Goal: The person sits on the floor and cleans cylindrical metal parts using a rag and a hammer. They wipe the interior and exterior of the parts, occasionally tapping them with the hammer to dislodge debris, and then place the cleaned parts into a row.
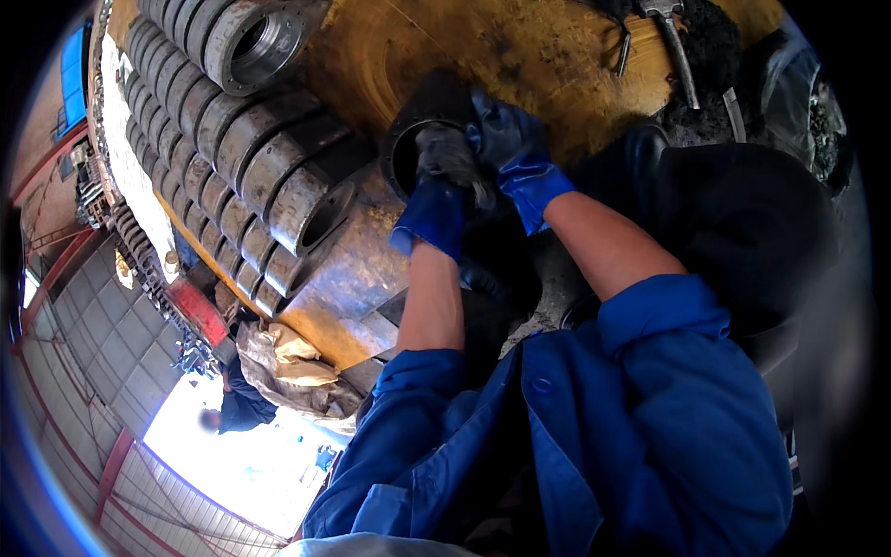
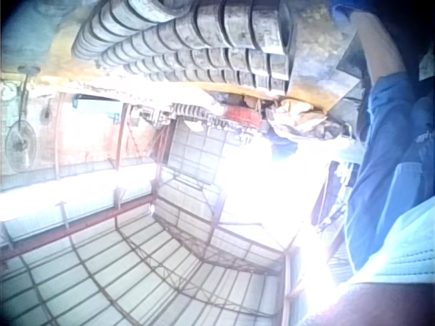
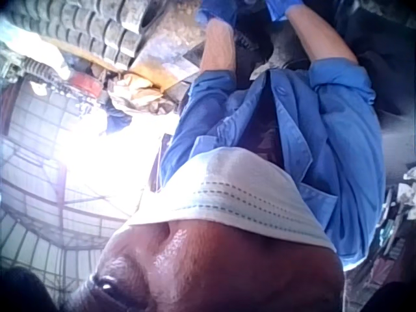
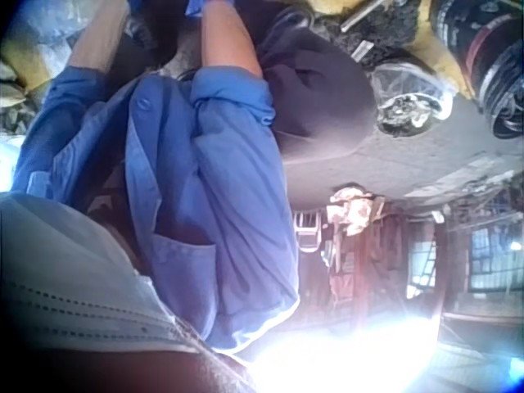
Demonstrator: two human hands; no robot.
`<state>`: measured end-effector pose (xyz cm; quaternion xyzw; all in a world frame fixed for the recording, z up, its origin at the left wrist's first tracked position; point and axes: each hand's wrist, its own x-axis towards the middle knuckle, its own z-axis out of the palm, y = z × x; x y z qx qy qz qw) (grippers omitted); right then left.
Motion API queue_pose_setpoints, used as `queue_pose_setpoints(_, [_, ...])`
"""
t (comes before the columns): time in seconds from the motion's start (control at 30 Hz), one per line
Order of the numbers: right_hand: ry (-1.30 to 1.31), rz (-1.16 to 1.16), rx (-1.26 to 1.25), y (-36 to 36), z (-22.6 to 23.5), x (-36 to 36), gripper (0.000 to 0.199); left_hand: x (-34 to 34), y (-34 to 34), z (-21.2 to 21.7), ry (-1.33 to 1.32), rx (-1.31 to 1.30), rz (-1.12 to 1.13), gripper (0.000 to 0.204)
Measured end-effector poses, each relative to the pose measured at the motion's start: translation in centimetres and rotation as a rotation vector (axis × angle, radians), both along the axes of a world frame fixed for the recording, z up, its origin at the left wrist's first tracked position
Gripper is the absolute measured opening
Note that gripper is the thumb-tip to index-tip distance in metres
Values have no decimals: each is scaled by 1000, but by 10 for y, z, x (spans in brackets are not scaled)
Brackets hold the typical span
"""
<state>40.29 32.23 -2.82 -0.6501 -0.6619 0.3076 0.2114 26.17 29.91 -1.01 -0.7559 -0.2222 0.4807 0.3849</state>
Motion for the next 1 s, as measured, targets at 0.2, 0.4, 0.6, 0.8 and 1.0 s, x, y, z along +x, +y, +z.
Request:
queue_pose_setpoints(0.2, [-10,7,70,-2,-8,-3,54,-15,4,-18,-1182,-150,887,27])
queue_pose_setpoints(0.4, [-28,52,18,2,-3,-5,50,-3,15,-19,-1316,-402,1343,35])
queue_pose_setpoints(0.6, [-31,46,-40,3,5,-9,51,-52,2,-41,-1065,-341,370,27])
queue_pose_setpoints(0.8, [-49,28,-21,7,0,-8,53,-49,-28,-58,-1103,-243,869,29])
queue_pose_setpoints(1.0, [-29,31,11,-2,-6,7,52,-9,4,-4,-1061,-746,891,29])
